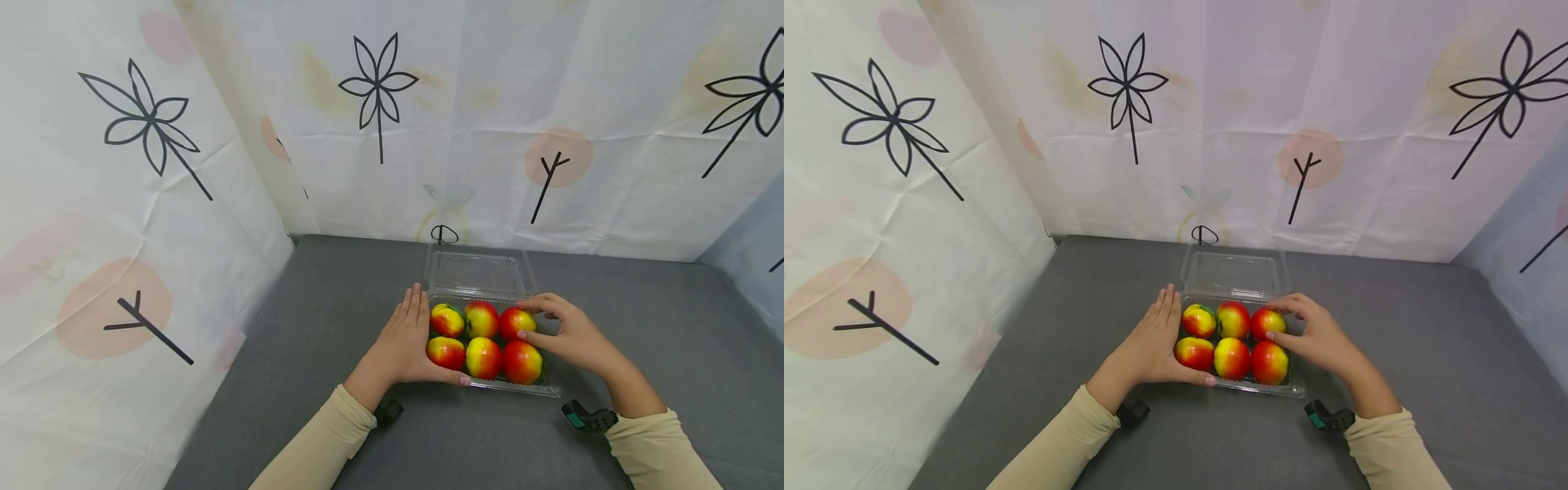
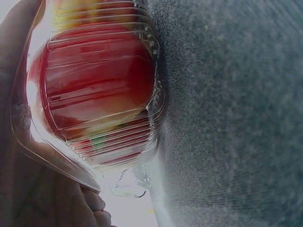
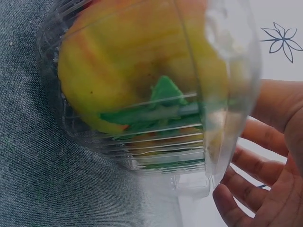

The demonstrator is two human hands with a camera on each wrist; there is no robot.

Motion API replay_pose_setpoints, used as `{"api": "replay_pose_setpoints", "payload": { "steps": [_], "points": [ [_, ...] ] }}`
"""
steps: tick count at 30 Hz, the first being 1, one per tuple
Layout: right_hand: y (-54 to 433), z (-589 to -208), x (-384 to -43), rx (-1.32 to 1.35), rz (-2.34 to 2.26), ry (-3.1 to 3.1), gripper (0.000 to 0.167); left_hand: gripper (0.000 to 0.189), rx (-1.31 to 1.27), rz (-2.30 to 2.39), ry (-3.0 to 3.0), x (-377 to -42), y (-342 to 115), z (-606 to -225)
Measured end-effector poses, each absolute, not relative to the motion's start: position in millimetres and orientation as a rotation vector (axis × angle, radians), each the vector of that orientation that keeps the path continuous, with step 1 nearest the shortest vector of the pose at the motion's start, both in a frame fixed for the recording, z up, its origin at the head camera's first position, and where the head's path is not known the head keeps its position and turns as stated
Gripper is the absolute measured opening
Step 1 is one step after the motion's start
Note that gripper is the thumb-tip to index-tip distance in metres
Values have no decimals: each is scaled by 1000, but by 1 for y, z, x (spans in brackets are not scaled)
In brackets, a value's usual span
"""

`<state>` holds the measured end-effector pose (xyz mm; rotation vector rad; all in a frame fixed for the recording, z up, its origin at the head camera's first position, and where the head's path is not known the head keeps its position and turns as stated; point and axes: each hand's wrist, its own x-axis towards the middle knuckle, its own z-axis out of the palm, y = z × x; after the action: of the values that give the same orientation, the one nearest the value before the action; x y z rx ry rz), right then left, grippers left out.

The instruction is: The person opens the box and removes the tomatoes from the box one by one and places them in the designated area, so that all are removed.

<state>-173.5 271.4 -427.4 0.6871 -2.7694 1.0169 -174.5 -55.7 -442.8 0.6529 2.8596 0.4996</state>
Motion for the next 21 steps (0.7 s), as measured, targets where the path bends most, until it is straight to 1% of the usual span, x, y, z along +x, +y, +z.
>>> {"api": "replay_pose_setpoints", "payload": {
  "steps": [21],
  "points": [
    [270,-430,-174,676,997,-2726,35,151,658,508,2866,-174,-55,-443]
  ]
}}
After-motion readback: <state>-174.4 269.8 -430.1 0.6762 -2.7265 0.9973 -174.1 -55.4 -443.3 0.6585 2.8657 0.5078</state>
